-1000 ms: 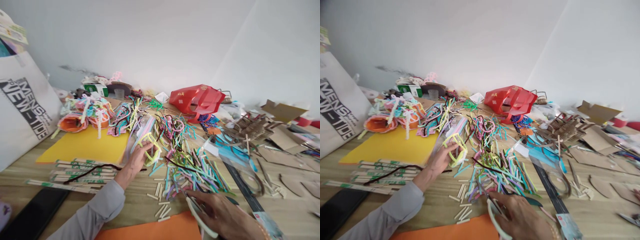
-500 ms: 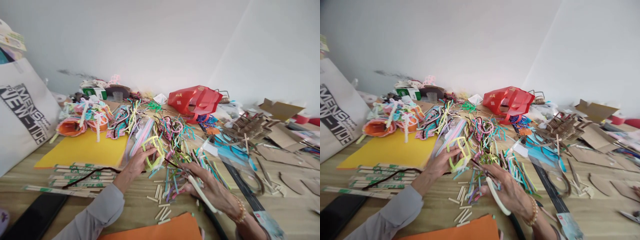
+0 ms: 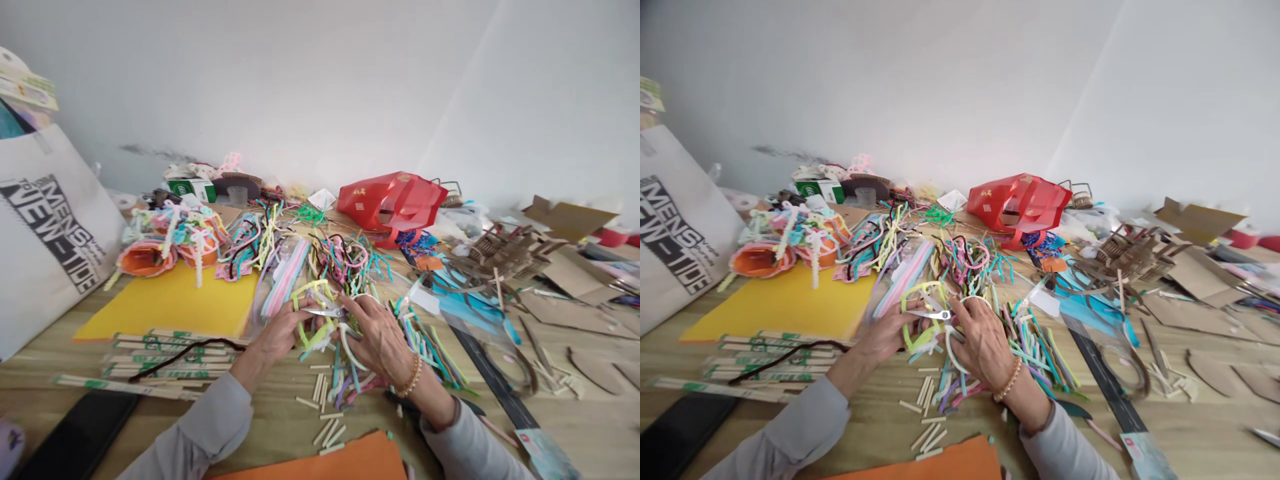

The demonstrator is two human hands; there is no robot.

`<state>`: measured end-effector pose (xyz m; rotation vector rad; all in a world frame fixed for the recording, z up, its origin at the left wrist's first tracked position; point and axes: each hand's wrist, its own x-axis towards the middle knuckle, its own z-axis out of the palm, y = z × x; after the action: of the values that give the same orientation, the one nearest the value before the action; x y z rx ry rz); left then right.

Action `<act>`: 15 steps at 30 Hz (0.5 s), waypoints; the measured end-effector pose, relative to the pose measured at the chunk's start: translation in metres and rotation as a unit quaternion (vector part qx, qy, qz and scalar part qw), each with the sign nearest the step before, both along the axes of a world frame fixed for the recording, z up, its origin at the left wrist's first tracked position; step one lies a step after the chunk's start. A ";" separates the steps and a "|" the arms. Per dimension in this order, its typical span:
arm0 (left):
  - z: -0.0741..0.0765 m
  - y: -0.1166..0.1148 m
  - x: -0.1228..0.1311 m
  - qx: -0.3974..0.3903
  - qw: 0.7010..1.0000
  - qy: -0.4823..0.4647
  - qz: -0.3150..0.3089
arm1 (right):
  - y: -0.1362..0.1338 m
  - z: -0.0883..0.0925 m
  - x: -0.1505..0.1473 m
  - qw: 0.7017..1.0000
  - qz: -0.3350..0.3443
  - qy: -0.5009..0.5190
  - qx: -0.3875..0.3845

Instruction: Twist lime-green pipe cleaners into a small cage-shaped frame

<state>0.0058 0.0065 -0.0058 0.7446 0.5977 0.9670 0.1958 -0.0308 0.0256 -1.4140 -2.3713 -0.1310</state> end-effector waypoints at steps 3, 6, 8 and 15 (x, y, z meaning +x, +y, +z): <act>0.000 0.000 -0.001 -0.002 1.000 0.011 -0.010 | 0.003 -0.002 -0.001 1.000 0.004 -0.022 0.002; -0.002 0.000 -0.002 0.010 0.999 0.030 -0.016 | 0.004 -0.002 0.000 0.999 0.008 -0.036 0.000; -0.004 0.001 -0.003 0.026 0.998 0.046 -0.021 | 0.003 -0.001 0.000 0.999 0.011 -0.046 -0.002; -0.015 0.002 -0.006 0.064 0.995 0.070 -0.034 | 0.000 -0.006 0.000 0.998 0.021 -0.063 -0.009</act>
<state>-0.0006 0.0086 -0.0210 0.9474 0.6327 0.9003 0.1955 -0.0307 0.0201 -1.4011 -2.5090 -0.1929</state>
